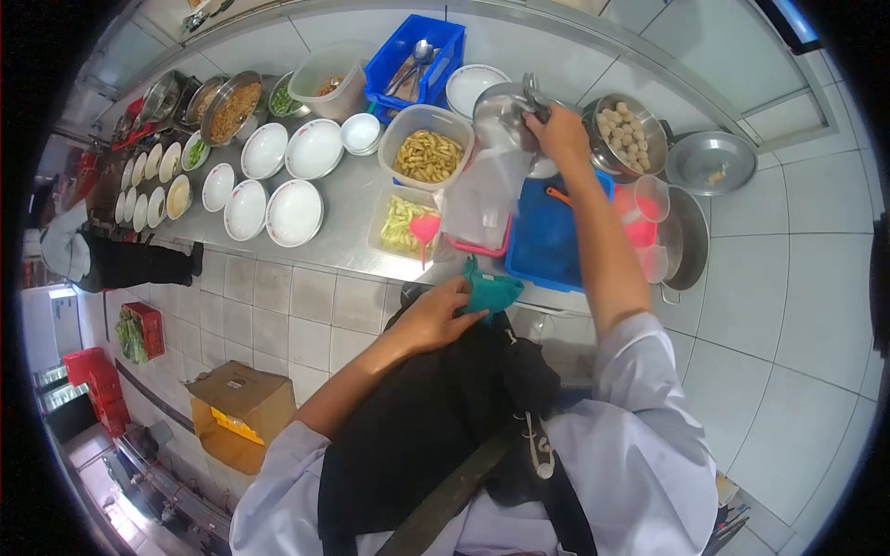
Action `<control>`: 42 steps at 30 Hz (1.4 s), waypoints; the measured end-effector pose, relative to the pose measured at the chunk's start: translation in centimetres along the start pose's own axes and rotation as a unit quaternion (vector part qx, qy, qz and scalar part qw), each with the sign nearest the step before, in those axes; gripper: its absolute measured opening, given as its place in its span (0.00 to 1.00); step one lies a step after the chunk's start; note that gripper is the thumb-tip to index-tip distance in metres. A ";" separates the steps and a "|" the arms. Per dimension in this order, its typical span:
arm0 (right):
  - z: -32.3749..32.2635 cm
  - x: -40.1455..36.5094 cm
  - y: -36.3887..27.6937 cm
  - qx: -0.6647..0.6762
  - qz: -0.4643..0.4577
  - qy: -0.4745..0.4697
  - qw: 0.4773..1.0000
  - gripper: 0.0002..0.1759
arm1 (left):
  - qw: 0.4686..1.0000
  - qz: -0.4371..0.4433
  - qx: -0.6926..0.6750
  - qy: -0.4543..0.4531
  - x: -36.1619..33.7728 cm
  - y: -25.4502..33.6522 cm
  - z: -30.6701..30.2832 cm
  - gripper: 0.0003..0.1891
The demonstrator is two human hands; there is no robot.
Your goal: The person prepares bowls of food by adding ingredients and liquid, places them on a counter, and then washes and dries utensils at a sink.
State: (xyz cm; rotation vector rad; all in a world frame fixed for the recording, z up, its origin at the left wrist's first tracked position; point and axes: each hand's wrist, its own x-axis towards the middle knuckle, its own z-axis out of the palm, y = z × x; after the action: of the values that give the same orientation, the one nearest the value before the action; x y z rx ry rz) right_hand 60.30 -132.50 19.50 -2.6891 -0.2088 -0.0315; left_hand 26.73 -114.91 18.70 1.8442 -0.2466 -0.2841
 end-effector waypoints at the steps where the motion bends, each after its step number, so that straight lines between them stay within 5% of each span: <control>1: 0.2 1.2 0.2 -0.024 -0.007 -0.003 1.000 0.28 | 0.995 0.033 0.093 0.011 -0.3 0.3 -0.4 0.13; 5: 0.6 2.7 1.6 -0.029 0.006 -0.042 0.999 0.28 | 0.959 0.093 0.264 0.042 -0.7 2.9 -2.0 0.11; 8: 0.0 1.4 2.2 -0.027 -0.003 0.013 1.000 0.25 | 0.958 0.136 0.233 0.098 -1.0 0.2 -1.6 0.09; 9: 0.2 0.6 3.3 -0.037 -0.012 0.024 0.999 0.25 | 0.964 0.032 0.255 0.073 -1.7 0.5 -1.9 0.11; 10: 0.0 -0.9 4.6 -0.039 -0.007 0.023 0.999 0.25 | 0.965 0.033 0.252 0.069 -1.5 0.7 -1.8 0.11; 12: -0.5 -5.1 7.6 0.036 -0.022 -0.044 0.998 0.25 | 0.963 -0.185 -0.137 0.139 -1.1 1.0 -1.6 0.16; 13: -0.7 -7.5 8.9 0.057 0.010 -0.093 0.994 0.24 | 0.944 -0.191 -0.229 0.143 -0.7 2.1 -1.9 0.20; 14: -0.4 -9.8 10.2 0.078 0.039 -0.143 0.986 0.23 | 0.944 -0.192 -0.229 0.142 -0.6 1.5 -2.0 0.20; 17: 7.5 -14.5 16.3 0.115 0.030 -0.075 0.990 0.21 | 0.877 -0.290 -0.382 0.031 -0.4 1.3 -2.9 0.25; 18: 9.5 -15.3 16.7 0.084 0.051 -0.101 0.990 0.20 | 0.875 -0.311 -0.371 0.001 -0.1 2.6 -3.5 0.26; 20: 11.0 -15.8 15.5 0.053 0.069 -0.128 0.988 0.20 | 0.731 -0.231 -0.639 -0.064 -0.1 -0.6 -1.6 0.31; 23: 10.4 -16.1 11.4 0.059 0.135 -0.201 0.968 0.20 | 0.672 -0.236 -0.689 -0.135 -0.4 -4.2 -0.8 0.27; 24: 10.7 -16.3 11.4 0.060 0.134 -0.203 0.968 0.20 | 0.672 -0.236 -0.689 -0.132 -0.3 -4.2 -0.6 0.27; 26: 11.4 -16.7 11.4 0.071 0.114 -0.147 0.980 0.18 | 0.793 -0.325 -0.504 -0.108 0.3 -4.0 0.1 0.25; 30: 9.4 -17.0 10.6 0.069 0.125 -0.174 0.974 0.18 | 0.812 -0.240 -0.512 -0.142 1.2 -5.4 1.9 0.23; 32: 9.5 -17.0 11.3 0.051 0.120 -0.115 0.985 0.19 | 0.972 -0.091 -0.212 -0.054 1.6 -4.1 1.1 0.21; 36: 9.0 -17.2 12.4 0.094 0.068 -0.091 0.989 0.19 | 0.942 -0.060 -0.327 -0.047 3.0 -4.6 0.5 0.21; 38: 9.3 -17.1 12.8 0.113 0.079 -0.134 0.981 0.21 | 0.821 -0.150 -0.549 -0.039 3.6 -5.2 0.8 0.21; 39: 8.8 -17.0 12.5 0.112 0.078 -0.135 0.981 0.21 | 0.809 -0.130 -0.571 -0.047 3.9 -5.4 1.0 0.21; 42: 7.9 -16.7 12.3 0.099 0.081 -0.222 0.967 0.24 | 0.856 -0.140 -0.498 -0.001 3.9 -4.7 1.8 0.22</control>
State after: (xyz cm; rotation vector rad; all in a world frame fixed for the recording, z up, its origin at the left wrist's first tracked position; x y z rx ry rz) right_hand 45.58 -142.49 6.21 -2.4686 -0.1186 0.6136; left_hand 29.94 -116.40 13.48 0.8316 0.1671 -0.5000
